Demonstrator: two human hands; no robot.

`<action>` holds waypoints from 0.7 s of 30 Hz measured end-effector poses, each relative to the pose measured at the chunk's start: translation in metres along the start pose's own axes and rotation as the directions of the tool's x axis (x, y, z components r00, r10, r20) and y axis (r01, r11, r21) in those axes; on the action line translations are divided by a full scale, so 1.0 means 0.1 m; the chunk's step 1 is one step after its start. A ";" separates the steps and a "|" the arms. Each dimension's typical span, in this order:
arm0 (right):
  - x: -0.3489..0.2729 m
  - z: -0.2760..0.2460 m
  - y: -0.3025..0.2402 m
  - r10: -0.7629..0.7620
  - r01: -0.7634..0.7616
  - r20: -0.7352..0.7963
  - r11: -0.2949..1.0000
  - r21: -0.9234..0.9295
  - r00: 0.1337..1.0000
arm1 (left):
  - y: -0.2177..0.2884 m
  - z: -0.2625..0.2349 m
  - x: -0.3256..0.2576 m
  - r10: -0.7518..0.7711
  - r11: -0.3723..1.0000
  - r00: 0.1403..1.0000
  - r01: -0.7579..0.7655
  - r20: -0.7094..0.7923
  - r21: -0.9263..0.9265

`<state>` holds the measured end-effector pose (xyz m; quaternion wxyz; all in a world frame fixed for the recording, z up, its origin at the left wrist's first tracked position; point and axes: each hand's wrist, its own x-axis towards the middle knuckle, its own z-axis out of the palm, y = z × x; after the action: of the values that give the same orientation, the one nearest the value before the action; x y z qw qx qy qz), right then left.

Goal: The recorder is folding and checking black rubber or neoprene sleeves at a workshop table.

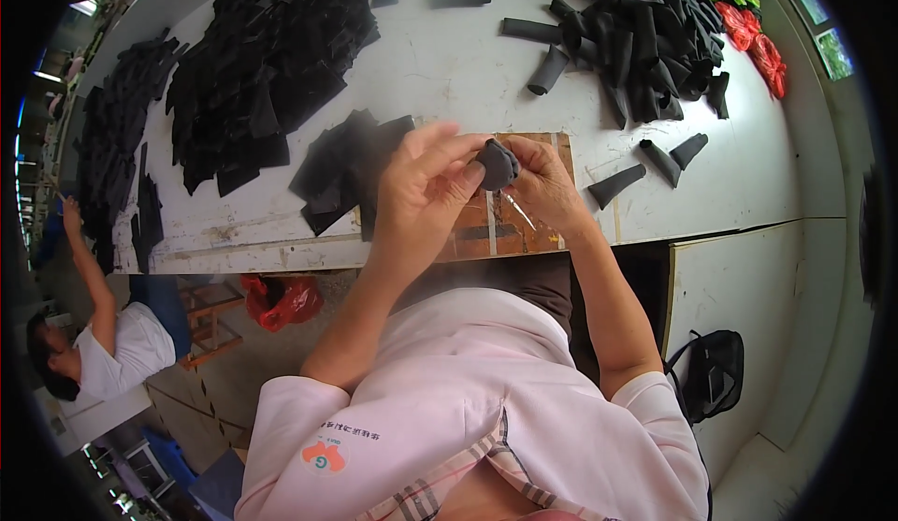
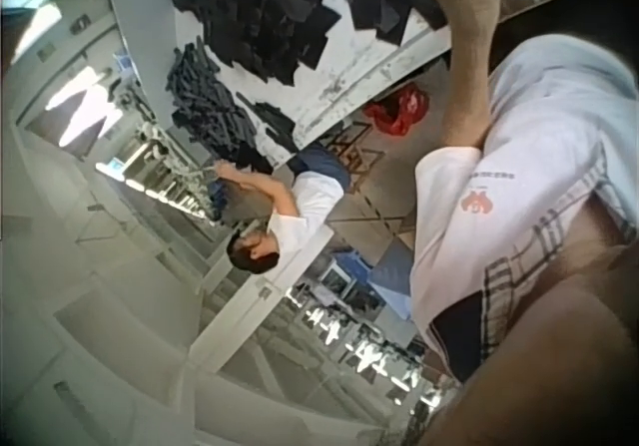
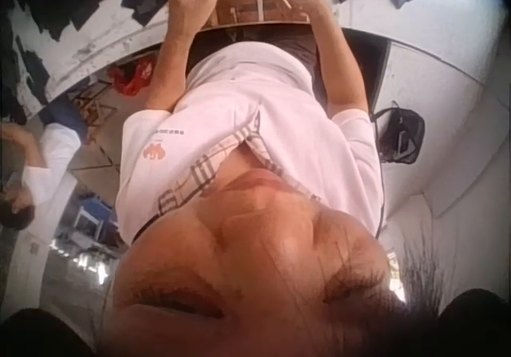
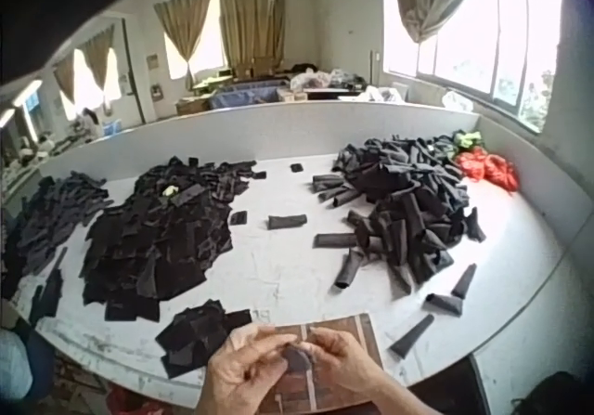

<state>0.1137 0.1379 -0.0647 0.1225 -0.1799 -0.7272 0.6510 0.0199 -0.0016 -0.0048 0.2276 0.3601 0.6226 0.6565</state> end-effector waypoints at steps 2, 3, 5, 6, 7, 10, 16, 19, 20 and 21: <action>-0.01 0.03 -0.11 -0.007 0.010 -0.064 0.999 0.052 0.998 | 0.00 -0.02 0.09 0.053 0.998 0.997 -0.052 0.048 -0.035; -0.03 0.04 -0.20 -0.006 0.020 -0.134 0.995 0.102 0.991 | 0.01 -0.03 0.14 0.106 0.992 0.989 -0.099 0.099 -0.075; -0.09 0.03 -0.44 -0.012 0.036 -0.197 0.992 0.117 0.980 | -0.01 -0.05 0.17 0.218 0.974 0.971 -0.223 0.103 0.037; -0.10 0.02 -0.52 -0.267 0.246 -0.173 0.960 -0.133 0.948 | 0.01 -0.03 0.14 0.171 0.973 0.985 -0.166 0.017 -0.159; -0.12 0.01 -0.58 -0.492 0.434 -0.084 0.825 -0.361 0.866 | 0.03 -0.01 0.08 0.103 0.929 0.993 -0.117 -0.059 -0.352; -0.14 0.00 -0.90 -0.457 0.400 0.140 0.543 -0.738 0.878 | 0.10 -0.01 0.03 0.077 0.808 0.983 -0.160 -0.167 -0.567; -0.08 0.08 -0.27 -0.388 0.346 0.096 0.650 -0.676 0.917 | -0.22 0.07 -0.04 -0.088 0.840 0.995 0.047 -0.049 -0.541; -0.09 0.06 -0.36 -0.314 0.296 0.067 0.772 -0.563 0.947 | -0.15 0.04 0.12 -0.052 0.868 0.988 0.115 0.142 -0.483; -0.09 0.06 -0.34 -0.314 0.301 0.075 0.773 -0.559 0.946 | -0.08 0.08 0.15 -0.055 0.904 0.990 0.105 0.131 -0.415; -0.09 0.04 -0.32 -0.422 0.393 0.048 0.791 -0.468 0.905 | 0.03 0.09 0.20 -0.058 0.905 0.991 0.104 0.122 -0.412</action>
<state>0.1170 0.1278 -0.0327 0.2342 -0.0622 -0.8797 0.4091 0.0143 0.0192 0.0015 0.3592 0.3115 0.4691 0.7442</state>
